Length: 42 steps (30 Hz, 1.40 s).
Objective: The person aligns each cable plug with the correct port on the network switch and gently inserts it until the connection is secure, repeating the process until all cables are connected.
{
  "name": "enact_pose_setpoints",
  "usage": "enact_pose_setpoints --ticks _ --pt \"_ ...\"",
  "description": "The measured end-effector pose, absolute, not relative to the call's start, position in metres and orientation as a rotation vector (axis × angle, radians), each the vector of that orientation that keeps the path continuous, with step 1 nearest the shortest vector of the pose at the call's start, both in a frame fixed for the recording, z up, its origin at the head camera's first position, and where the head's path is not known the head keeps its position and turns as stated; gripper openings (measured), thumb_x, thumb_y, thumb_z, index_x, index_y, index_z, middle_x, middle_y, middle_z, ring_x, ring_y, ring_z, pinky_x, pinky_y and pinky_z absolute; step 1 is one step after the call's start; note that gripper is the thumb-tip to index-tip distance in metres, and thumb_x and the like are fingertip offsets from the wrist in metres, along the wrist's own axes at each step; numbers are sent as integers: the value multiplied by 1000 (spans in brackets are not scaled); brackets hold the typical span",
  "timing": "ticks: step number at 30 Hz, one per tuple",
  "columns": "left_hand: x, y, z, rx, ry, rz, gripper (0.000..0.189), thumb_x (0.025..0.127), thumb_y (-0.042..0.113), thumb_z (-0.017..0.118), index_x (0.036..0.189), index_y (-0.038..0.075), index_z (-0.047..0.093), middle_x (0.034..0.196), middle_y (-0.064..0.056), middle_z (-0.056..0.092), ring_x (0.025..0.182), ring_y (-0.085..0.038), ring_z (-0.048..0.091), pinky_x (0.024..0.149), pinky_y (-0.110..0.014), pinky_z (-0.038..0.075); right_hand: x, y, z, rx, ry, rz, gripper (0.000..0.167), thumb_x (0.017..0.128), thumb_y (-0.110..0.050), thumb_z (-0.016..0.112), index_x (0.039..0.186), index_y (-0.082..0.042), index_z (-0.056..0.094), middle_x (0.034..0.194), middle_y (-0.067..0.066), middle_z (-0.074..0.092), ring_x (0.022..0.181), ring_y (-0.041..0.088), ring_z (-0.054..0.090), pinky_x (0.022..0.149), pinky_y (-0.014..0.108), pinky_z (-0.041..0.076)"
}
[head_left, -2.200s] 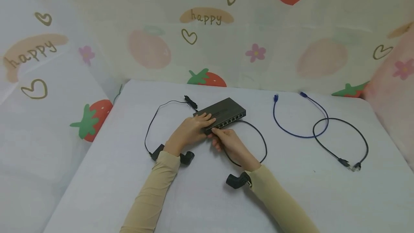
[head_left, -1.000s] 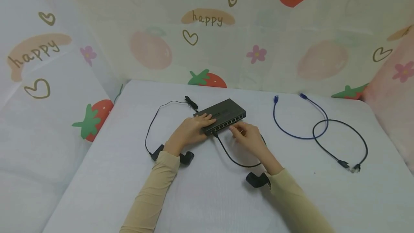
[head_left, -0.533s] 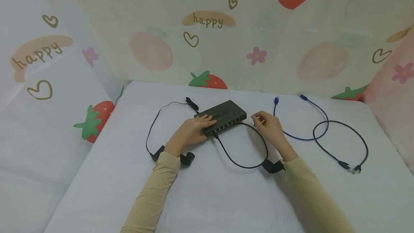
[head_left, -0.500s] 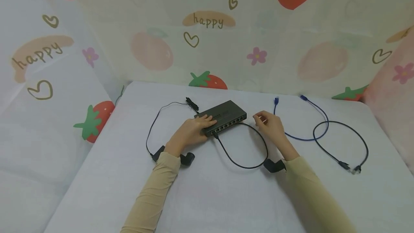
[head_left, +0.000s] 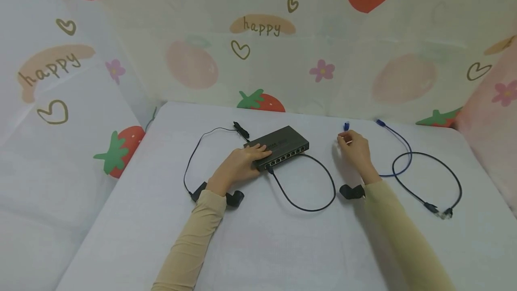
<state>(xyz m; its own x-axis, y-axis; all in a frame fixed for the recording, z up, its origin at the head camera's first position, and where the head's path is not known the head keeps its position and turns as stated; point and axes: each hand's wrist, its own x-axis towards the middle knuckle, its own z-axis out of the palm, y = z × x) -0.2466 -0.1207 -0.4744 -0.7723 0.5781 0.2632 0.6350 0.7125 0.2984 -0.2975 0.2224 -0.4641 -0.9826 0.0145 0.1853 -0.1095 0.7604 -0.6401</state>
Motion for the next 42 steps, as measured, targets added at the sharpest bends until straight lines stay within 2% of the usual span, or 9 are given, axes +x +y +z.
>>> enact_pose_setpoints --ticks 4,10,13,20,23,28,37,42 --pt "-246 -122 -474 -967 -2775 -565 55 75 18 73 129 19 58 135 -4 52 125 -23 48 100 -42 43 -311 231 -466 -67 -2830 1074 37 94 -24 47 115 4 58 103 23 60 92 34 57 75 37 46" --pt "-246 -122 -474 -987 -2764 -592 55 76 16 73 128 18 58 134 -5 52 125 -22 48 100 -41 43 -323 240 -466 -295 -2850 1169 41 94 -26 47 123 2 55 107 21 60 85 27 59 64 22 43" --pt "-246 -122 -475 -974 -2772 -584 55 76 16 73 128 18 58 134 -5 52 126 -22 48 100 -41 43 -328 241 -464 -343 -2845 1175 44 94 -28 48 126 2 52 110 22 59 88 29 60 69 25 44" --pt "-246 -122 -477 -953 -2787 -584 55 76 16 72 129 20 57 136 -3 51 126 -22 47 100 -43 43 -337 240 -464 -419 -2896 1053 51 93 -37 48 127 1 49 117 21 58 104 35 54 87 46 43" --pt "-247 -122 -477 -958 -2786 -584 55 76 17 72 129 19 57 136 -3 51 126 -23 47 99 -44 43 -341 238 -467 -426 -2917 984 50 93 -38 49 123 1 52 115 20 59 102 34 54 84 45 42" --pt "-248 -121 -477 -974 -2770 -564 55 76 17 72 129 19 57 135 -3 51 126 -23 48 99 -43 43 -346 236 -470 -446 -2897 905 41 92 -31 51 118 1 55 107 19 61 95 33 56 77 43 43" --pt "-248 -121 -474 -972 -2784 -567 54 77 17 72 129 19 57 136 -4 51 126 -23 48 99 -44 43 -348 241 -472 -589 -2814 1102 42 89 -28 52 119 0 56 114 18 59 105 32 54 87 41 42" --pt "-247 -120 -474 -963 -2798 -540 54 77 19 72 129 20 57 136 -3 51 126 -22 47 99 -44 43 -343 241 -471 -574 -2774 1209 42 87 -26 52 119 1 56 115 19 59 105 31 55 86 35 43"
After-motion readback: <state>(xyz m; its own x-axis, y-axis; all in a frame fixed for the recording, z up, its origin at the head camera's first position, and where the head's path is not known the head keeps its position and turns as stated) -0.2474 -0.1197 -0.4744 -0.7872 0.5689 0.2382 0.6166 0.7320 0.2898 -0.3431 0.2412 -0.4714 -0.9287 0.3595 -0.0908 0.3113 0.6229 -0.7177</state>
